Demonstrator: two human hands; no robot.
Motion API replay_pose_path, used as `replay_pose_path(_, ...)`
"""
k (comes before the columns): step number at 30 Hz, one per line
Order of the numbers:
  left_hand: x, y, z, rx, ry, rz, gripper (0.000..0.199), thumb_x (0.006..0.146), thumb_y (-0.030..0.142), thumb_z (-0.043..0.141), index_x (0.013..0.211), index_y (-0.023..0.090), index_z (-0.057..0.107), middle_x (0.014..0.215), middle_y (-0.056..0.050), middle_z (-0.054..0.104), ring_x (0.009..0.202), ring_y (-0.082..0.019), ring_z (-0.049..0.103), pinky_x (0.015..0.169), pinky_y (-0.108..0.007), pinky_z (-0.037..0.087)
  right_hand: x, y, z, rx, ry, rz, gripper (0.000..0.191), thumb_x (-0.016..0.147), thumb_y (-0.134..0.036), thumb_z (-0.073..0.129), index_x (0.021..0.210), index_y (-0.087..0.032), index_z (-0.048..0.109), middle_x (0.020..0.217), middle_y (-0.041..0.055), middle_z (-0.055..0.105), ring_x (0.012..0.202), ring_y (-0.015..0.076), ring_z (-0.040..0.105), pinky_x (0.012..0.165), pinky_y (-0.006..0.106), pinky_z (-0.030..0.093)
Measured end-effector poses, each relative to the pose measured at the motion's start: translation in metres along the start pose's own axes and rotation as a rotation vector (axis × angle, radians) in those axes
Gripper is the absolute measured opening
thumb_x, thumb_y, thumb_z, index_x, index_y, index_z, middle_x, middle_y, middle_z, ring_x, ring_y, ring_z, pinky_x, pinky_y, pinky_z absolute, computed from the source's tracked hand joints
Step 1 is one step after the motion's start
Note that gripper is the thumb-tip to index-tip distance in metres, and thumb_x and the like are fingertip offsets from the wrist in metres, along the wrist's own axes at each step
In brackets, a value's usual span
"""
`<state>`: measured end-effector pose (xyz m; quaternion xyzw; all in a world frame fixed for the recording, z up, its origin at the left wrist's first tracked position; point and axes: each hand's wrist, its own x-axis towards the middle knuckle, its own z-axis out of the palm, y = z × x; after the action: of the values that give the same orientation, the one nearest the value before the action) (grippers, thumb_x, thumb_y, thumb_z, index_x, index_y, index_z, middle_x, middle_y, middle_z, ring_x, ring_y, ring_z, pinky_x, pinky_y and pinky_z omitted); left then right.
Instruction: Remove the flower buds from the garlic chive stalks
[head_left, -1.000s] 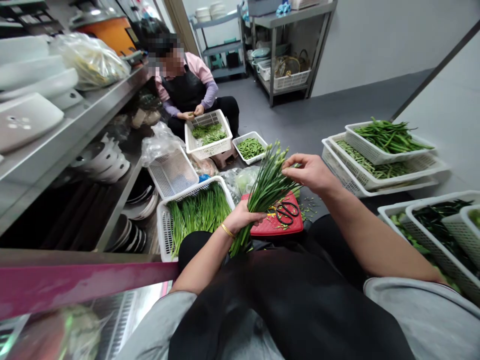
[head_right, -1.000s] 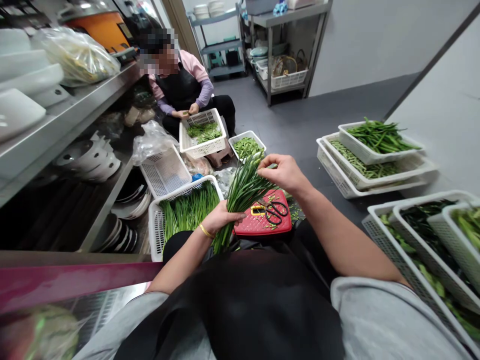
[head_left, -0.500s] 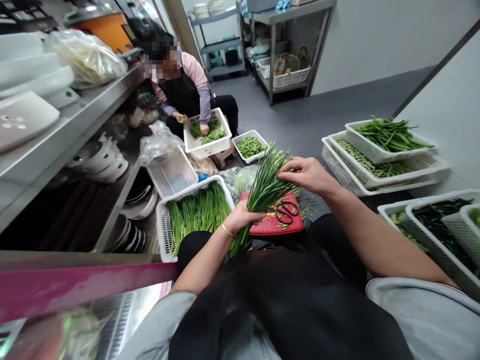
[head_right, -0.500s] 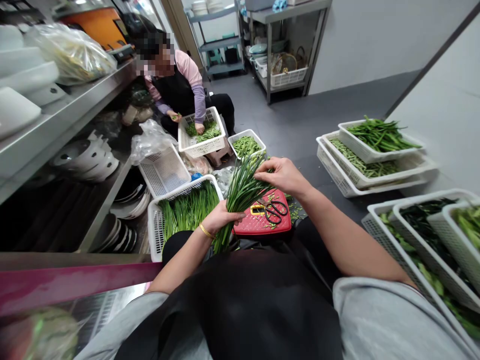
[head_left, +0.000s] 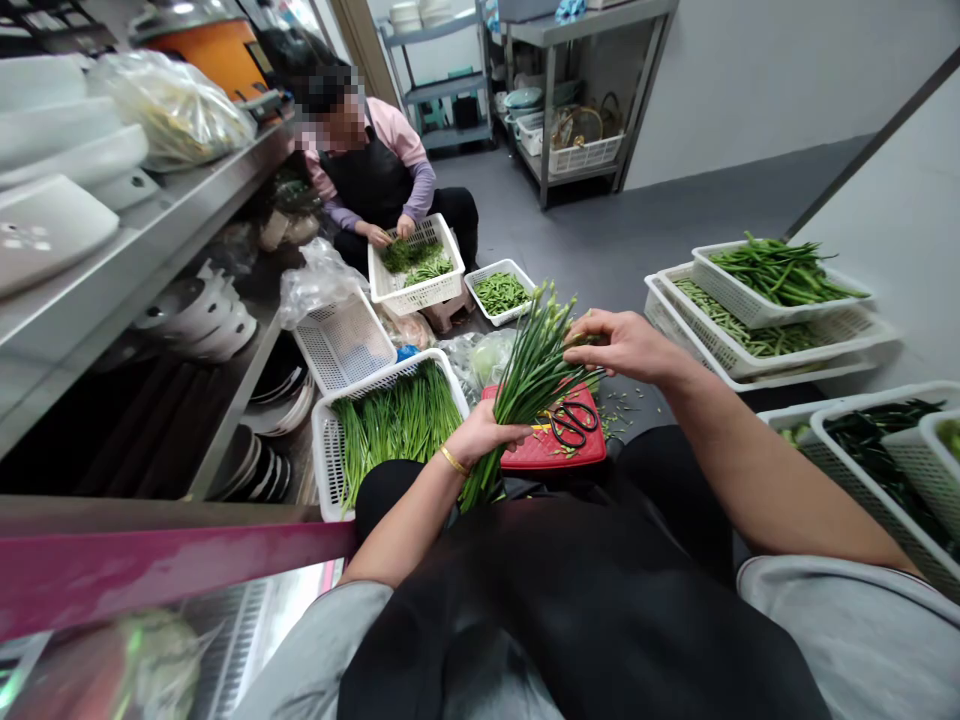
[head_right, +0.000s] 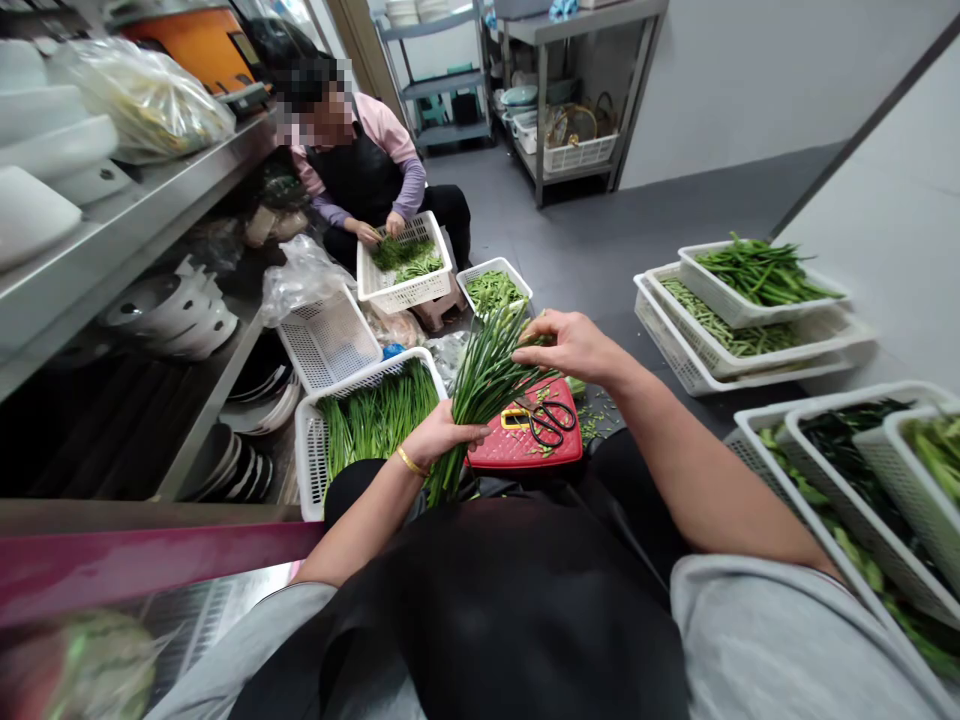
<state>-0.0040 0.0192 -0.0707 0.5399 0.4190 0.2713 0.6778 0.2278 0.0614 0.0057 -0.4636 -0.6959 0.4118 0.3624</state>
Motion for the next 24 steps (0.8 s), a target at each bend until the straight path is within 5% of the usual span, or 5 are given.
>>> replay_pose_path(6, 0.000, -0.001, 0.000, -0.007, -0.008, -0.001, 0.039, 0.056, 0.038, 0.083, 0.075, 0.011, 0.063, 0.052, 0.003, 0.056, 0.043, -0.008, 0.050, 0.047, -0.022, 0.042, -0.002, 0.001, -0.005, 0.007, 0.042, 0.001, 0.028, 0.064, -0.041, 0.073, 0.067, -0.014, 0.065, 0.080, 0.0049, 0.060, 0.052, 0.0076, 0.050, 0.039, 0.021, 0.038)
replay_pose_path(11, -0.001, 0.000, -0.001, -0.004, -0.021, 0.003, 0.040, 0.057, 0.041, 0.083, 0.073, 0.010, 0.063, 0.051, 0.003, 0.055, 0.044, -0.007, 0.049, 0.046, -0.021, 0.041, -0.003, 0.001, -0.009, 0.078, 0.068, 0.114, 0.036, 0.068, -0.046, 0.072, 0.085, -0.015, 0.066, 0.065, 0.0015, 0.058, 0.045, 0.0068, 0.045, 0.037, 0.021, 0.035)
replay_pose_path(15, -0.003, 0.001, -0.001, -0.007, 0.002, -0.009, 0.040, 0.056, 0.041, 0.084, 0.070, 0.011, 0.062, 0.050, 0.003, 0.055, 0.044, -0.007, 0.049, 0.046, -0.021, 0.041, -0.002, 0.004, -0.009, -0.017, -0.019, -0.059, 0.035, 0.061, -0.045, 0.078, 0.081, -0.018, 0.071, 0.082, 0.0033, 0.061, 0.058, 0.0080, 0.049, 0.052, 0.024, 0.043)
replay_pose_path(20, -0.004, 0.002, -0.001, -0.048, 0.005, -0.017, 0.040, 0.054, 0.039, 0.085, 0.072, 0.011, 0.063, 0.052, 0.003, 0.056, 0.045, -0.007, 0.049, 0.048, -0.021, 0.042, 0.000, 0.009, -0.010, -0.136, -0.070, -0.169, 0.022, 0.064, -0.039, 0.074, 0.066, -0.019, 0.067, 0.077, 0.0031, 0.060, 0.075, 0.0137, 0.056, 0.071, 0.029, 0.047)
replay_pose_path(24, -0.004, 0.000, -0.002, -0.045, -0.022, -0.015, 0.040, 0.055, 0.040, 0.085, 0.073, 0.010, 0.064, 0.053, 0.002, 0.057, 0.046, -0.008, 0.050, 0.047, -0.021, 0.042, 0.000, 0.011, -0.016, -0.059, -0.120, -0.061, 0.027, 0.065, -0.042, 0.073, 0.069, -0.018, 0.063, 0.081, 0.0027, 0.059, 0.060, 0.0094, 0.052, 0.051, 0.024, 0.046)
